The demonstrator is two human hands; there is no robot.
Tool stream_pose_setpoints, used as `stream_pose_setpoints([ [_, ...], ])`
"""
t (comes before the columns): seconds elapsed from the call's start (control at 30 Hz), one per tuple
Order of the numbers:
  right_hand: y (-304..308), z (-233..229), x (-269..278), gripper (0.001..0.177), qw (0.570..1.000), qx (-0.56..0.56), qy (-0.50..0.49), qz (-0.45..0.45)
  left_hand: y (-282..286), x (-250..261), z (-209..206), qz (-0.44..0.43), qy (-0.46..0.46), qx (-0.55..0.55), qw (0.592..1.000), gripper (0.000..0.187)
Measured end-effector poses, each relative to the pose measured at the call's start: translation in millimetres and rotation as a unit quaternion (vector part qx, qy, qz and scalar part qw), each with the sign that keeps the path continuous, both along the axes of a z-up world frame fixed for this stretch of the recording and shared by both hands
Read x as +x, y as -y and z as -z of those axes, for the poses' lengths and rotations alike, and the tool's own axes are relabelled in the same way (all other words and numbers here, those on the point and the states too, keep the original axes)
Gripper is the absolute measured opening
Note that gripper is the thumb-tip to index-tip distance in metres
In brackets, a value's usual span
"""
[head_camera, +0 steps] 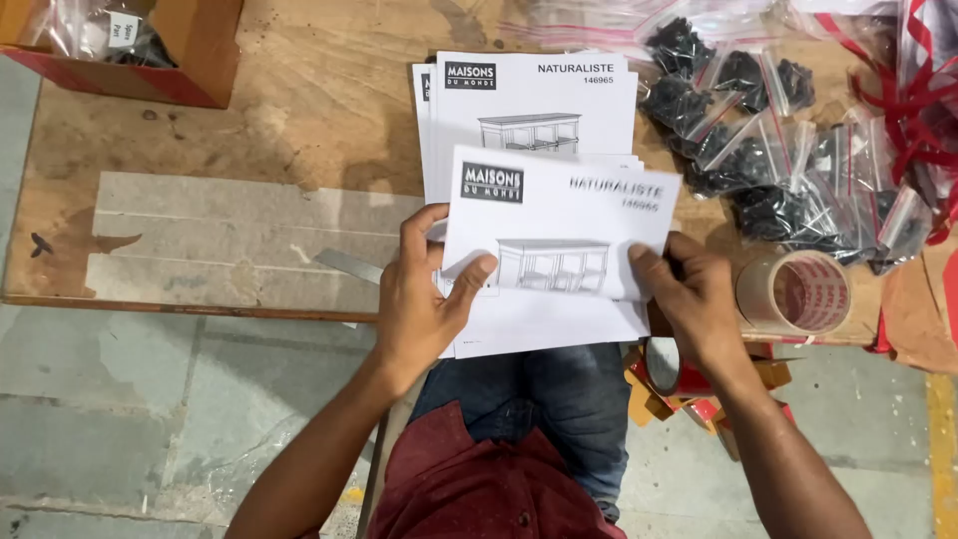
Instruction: Packaging instruction manuals and bags of hardware into a small cardboard box and sealing it with red tape.
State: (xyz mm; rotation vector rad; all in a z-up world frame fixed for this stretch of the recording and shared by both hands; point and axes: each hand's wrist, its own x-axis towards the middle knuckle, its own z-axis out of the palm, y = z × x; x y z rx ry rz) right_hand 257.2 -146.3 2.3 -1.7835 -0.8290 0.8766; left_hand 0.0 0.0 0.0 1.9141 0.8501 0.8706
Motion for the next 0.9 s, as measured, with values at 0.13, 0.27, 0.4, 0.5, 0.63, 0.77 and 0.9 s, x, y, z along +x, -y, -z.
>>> stream_pose_setpoints([
  [0.13,-8,-8,-8,0.025,1.0,-0.019,0.001,-0.013,4,2,5,-0.051,-0.01,0.042,0.998,0.066],
  [0.27,-7,1,0,0.026,0.992,-0.025,0.115,-0.036,1,11,4,-0.076,-0.068,0.065,0.993,0.056],
  [0.4,-13,-2,-2,0.029,0.973,-0.014,0.222,-0.056,1,14,-1,-0.09,-0.112,0.127,0.981,0.024],
  [0.5,-23,-12,-6,0.035,0.974,-0.096,0.206,-0.015,1,15,1,-0.097,-0.118,0.116,0.981,0.015],
  [0.63,-34,-18,-11,0.035,0.971,-0.112,0.211,-0.014,-3,17,2,-0.105,-0.11,0.114,0.982,0.017],
  [0.77,-44,-21,-13,0.036,0.964,-0.145,0.223,-0.018,-8,15,2,-0.086,-0.136,0.103,0.982,0.03],
  [0.9,-44,-12,-10,0.036,0.954,-0.124,0.269,-0.041,-12,16,8,-0.071,-0.154,0.106,0.98,0.038],
])
